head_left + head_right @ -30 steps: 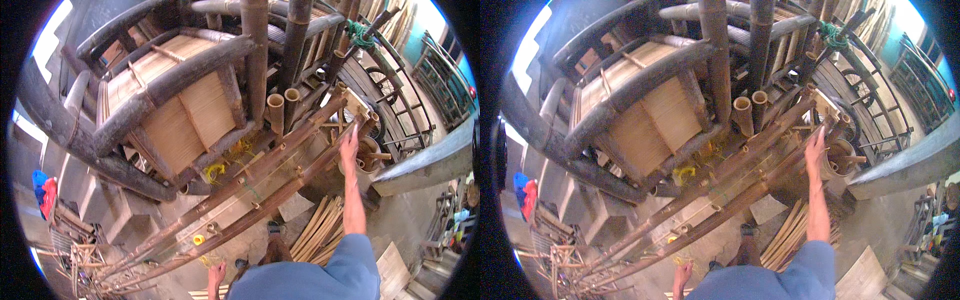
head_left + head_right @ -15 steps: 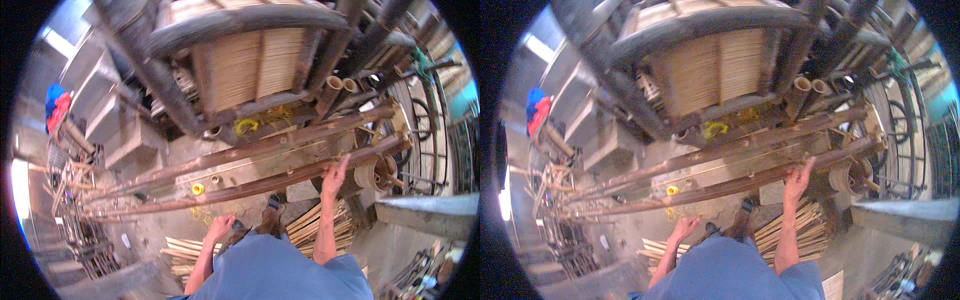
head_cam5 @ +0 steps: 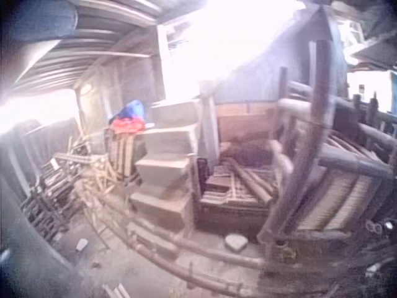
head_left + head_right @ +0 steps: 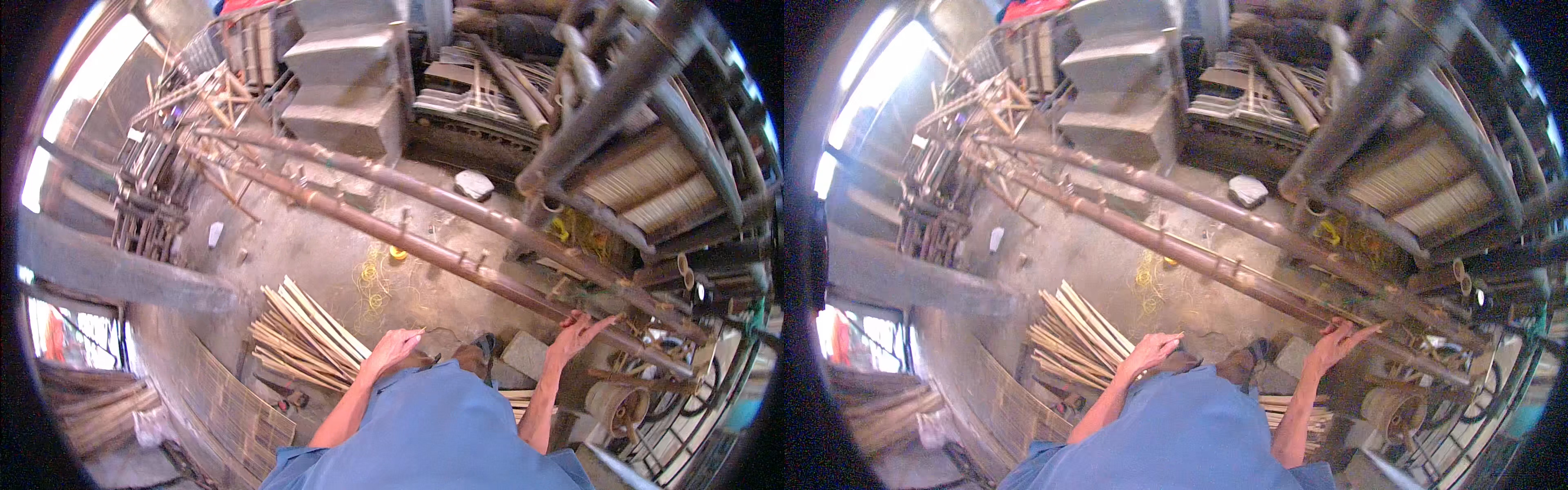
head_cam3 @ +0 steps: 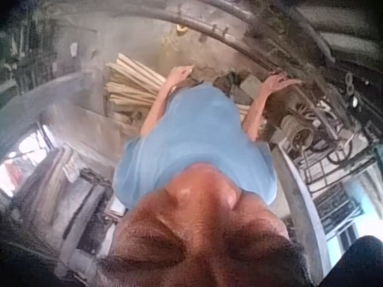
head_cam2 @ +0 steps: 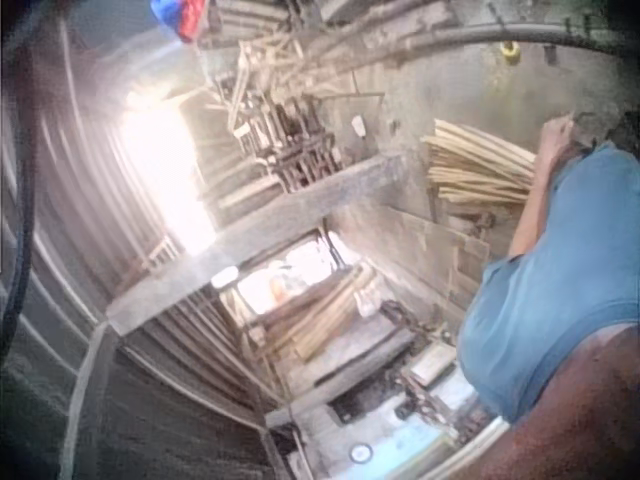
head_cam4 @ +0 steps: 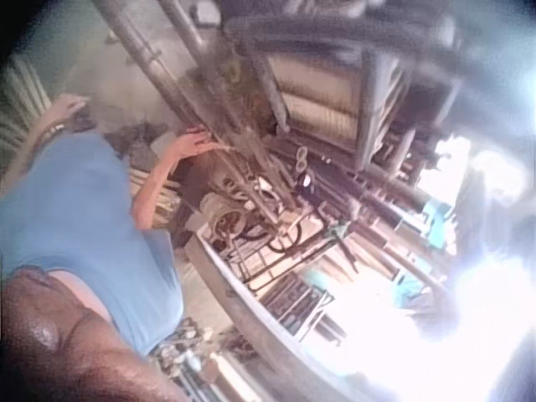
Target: The person aligns a large bamboo mat on a workbench, then uses a hand saw to cut the mat in half along a marked line. After cutting, the person lifts and moves the separated bamboo pieces within the workshop.
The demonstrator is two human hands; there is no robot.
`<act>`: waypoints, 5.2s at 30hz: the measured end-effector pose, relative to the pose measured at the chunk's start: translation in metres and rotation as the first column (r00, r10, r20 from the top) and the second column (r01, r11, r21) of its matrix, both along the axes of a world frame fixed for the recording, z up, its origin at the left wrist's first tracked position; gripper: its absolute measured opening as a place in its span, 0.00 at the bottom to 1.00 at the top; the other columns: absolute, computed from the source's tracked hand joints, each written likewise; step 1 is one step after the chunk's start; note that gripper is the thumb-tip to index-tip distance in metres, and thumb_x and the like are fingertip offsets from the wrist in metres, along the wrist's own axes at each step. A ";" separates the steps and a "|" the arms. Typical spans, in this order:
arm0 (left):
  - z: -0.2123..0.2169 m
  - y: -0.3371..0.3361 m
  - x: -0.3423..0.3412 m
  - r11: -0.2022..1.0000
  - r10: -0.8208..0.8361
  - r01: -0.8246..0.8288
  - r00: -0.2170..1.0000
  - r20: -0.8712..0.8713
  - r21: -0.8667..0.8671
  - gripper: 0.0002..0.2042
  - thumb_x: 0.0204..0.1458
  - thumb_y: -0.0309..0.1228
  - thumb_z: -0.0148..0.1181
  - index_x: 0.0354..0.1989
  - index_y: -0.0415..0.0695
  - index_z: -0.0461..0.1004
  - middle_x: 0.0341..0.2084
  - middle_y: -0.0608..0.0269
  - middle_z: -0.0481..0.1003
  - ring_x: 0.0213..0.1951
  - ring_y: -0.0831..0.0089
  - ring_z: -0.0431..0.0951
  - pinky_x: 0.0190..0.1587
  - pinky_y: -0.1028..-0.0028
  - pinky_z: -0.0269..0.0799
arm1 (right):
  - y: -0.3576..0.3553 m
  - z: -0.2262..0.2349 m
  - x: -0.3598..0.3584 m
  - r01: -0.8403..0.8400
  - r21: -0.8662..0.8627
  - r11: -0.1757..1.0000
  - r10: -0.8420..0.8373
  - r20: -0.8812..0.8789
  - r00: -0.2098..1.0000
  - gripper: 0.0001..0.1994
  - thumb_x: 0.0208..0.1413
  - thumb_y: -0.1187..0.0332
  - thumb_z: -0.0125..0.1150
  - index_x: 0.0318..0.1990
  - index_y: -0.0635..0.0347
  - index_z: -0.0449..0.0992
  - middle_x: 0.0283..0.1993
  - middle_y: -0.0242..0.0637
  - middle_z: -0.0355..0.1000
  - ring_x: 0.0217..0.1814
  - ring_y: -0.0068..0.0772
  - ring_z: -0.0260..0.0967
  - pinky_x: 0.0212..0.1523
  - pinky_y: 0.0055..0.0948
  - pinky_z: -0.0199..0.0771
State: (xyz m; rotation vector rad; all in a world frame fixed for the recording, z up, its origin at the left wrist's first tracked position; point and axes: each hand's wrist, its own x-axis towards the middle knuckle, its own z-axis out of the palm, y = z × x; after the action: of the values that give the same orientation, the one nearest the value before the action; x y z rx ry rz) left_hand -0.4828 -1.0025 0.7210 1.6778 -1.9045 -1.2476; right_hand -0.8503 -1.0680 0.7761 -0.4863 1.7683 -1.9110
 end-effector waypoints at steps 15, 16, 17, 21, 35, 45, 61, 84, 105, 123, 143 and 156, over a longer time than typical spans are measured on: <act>0.048 0.006 0.165 0.958 0.236 -0.257 0.959 -0.154 -0.130 0.16 0.61 0.34 0.52 0.54 0.45 0.76 0.33 0.47 0.77 0.35 0.53 0.77 0.42 0.63 0.72 | -0.071 -0.005 0.213 -0.347 0.152 0.925 0.305 0.248 0.920 0.39 0.63 0.70 0.45 0.76 0.44 0.30 0.33 0.35 0.72 0.21 0.22 0.59 0.22 0.23 0.65; 0.046 0.007 0.172 0.949 0.263 -0.285 0.951 -0.163 -0.134 0.16 0.61 0.34 0.52 0.54 0.45 0.76 0.32 0.47 0.77 0.34 0.54 0.77 0.41 0.63 0.72 | -0.074 -0.001 0.228 -0.414 0.170 0.894 0.353 0.299 0.887 0.39 0.63 0.71 0.44 0.76 0.43 0.29 0.35 0.36 0.72 0.21 0.22 0.59 0.22 0.23 0.65; 0.043 0.007 0.179 0.939 0.289 -0.314 0.942 -0.173 -0.139 0.16 0.61 0.34 0.52 0.54 0.46 0.76 0.31 0.47 0.76 0.33 0.55 0.76 0.40 0.63 0.72 | -0.080 -0.005 0.229 -0.336 0.166 0.927 0.291 0.249 0.924 0.39 0.63 0.71 0.44 0.76 0.43 0.29 0.34 0.36 0.72 0.21 0.21 0.59 0.22 0.21 0.64; 0.056 0.012 0.202 0.899 0.427 -0.435 0.896 -0.122 -0.050 0.16 0.60 0.34 0.53 0.55 0.47 0.76 0.27 0.47 0.74 0.29 0.57 0.75 0.37 0.64 0.71 | -0.095 0.019 0.277 -0.378 0.007 0.926 0.378 -0.052 0.924 0.36 0.67 0.69 0.42 0.76 0.46 0.31 0.34 0.36 0.73 0.23 0.18 0.60 0.23 0.20 0.64; 0.020 -0.013 0.264 0.835 0.542 -0.549 0.833 -0.115 -0.043 0.17 0.62 0.37 0.53 0.56 0.47 0.76 0.31 0.49 0.78 0.29 0.64 0.75 0.37 0.68 0.72 | -0.147 -0.004 0.368 -0.599 0.038 0.800 0.589 0.139 0.796 0.36 0.69 0.68 0.45 0.75 0.53 0.31 0.34 0.32 0.72 0.25 0.16 0.61 0.23 0.19 0.65; 0.023 -0.094 0.289 0.866 0.500 -0.498 0.864 -0.051 0.047 0.18 0.63 0.39 0.52 0.58 0.50 0.74 0.33 0.55 0.80 0.36 0.69 0.78 0.43 0.70 0.73 | -0.199 0.001 0.430 -0.815 0.096 0.571 0.817 0.033 0.576 0.35 0.69 0.69 0.45 0.76 0.48 0.32 0.35 0.33 0.72 0.24 0.17 0.62 0.24 0.21 0.68; 0.011 -0.181 0.425 0.961 0.270 -0.275 0.955 -0.122 -0.018 0.16 0.62 0.39 0.49 0.50 0.42 0.77 0.35 0.43 0.78 0.36 0.49 0.78 0.41 0.59 0.73 | -0.254 0.003 0.626 -0.910 0.303 0.284 0.958 -0.052 0.282 0.37 0.67 0.68 0.46 0.76 0.52 0.30 0.31 0.34 0.73 0.24 0.19 0.61 0.26 0.24 0.67; 0.013 -0.226 0.654 0.871 0.427 -0.482 0.651 -0.628 0.093 0.17 0.67 0.39 0.46 0.55 0.43 0.75 0.26 0.63 0.76 0.29 0.77 0.75 0.36 0.71 0.75 | -0.319 -0.014 0.924 -0.810 0.313 0.495 0.814 -0.494 0.306 0.28 0.67 0.66 0.47 0.72 0.63 0.51 0.33 0.40 0.74 0.32 0.39 0.70 0.38 0.35 0.73; 0.055 -0.373 0.747 0.662 0.509 -0.609 0.793 -0.334 -0.437 0.13 0.61 0.34 0.55 0.30 0.36 0.75 0.20 0.49 0.73 0.22 0.58 0.76 0.29 0.63 0.70 | -0.402 0.044 0.947 -0.696 0.628 0.347 0.616 -0.713 -0.336 0.10 0.58 0.58 0.60 0.40 0.49 0.82 0.32 0.42 0.72 0.37 0.48 0.74 0.37 0.44 0.72; 0.045 -0.468 0.780 0.491 0.690 -0.760 0.637 -0.343 -0.426 0.11 0.58 0.33 0.56 0.31 0.36 0.77 0.20 0.46 0.76 0.24 0.54 0.79 0.30 0.60 0.72 | -0.486 0.021 1.021 -0.741 0.503 0.445 0.669 -0.737 -0.098 0.11 0.60 0.57 0.57 0.41 0.50 0.80 0.35 0.45 0.77 0.39 0.52 0.76 0.39 0.46 0.74; 0.008 -0.478 0.786 0.467 0.733 -0.668 0.659 -0.169 -0.580 0.11 0.57 0.33 0.57 0.28 0.38 0.74 0.22 0.42 0.74 0.27 0.46 0.77 0.31 0.55 0.71 | -0.496 -0.026 1.027 -0.795 0.535 0.287 0.891 -0.454 0.016 0.12 0.56 0.58 0.60 0.39 0.52 0.84 0.31 0.47 0.78 0.35 0.49 0.77 0.38 0.41 0.74; 0.103 -0.437 0.744 0.467 0.318 -0.017 0.936 0.150 -0.884 0.12 0.56 0.38 0.60 0.43 0.45 0.78 0.45 0.57 0.77 0.45 0.59 0.78 0.47 0.62 0.74 | -0.397 0.117 0.885 -0.960 0.267 -0.090 0.984 0.171 -0.045 0.13 0.67 0.58 0.49 0.38 0.53 0.77 0.23 0.17 0.60 0.25 0.10 0.52 0.24 0.18 0.54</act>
State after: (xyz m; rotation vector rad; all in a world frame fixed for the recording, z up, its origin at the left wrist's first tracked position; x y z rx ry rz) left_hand 0.2611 -1.4393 0.8245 1.3988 -1.9139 0.1839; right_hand 0.0351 -1.4648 0.8936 -1.3003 0.9593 -0.4218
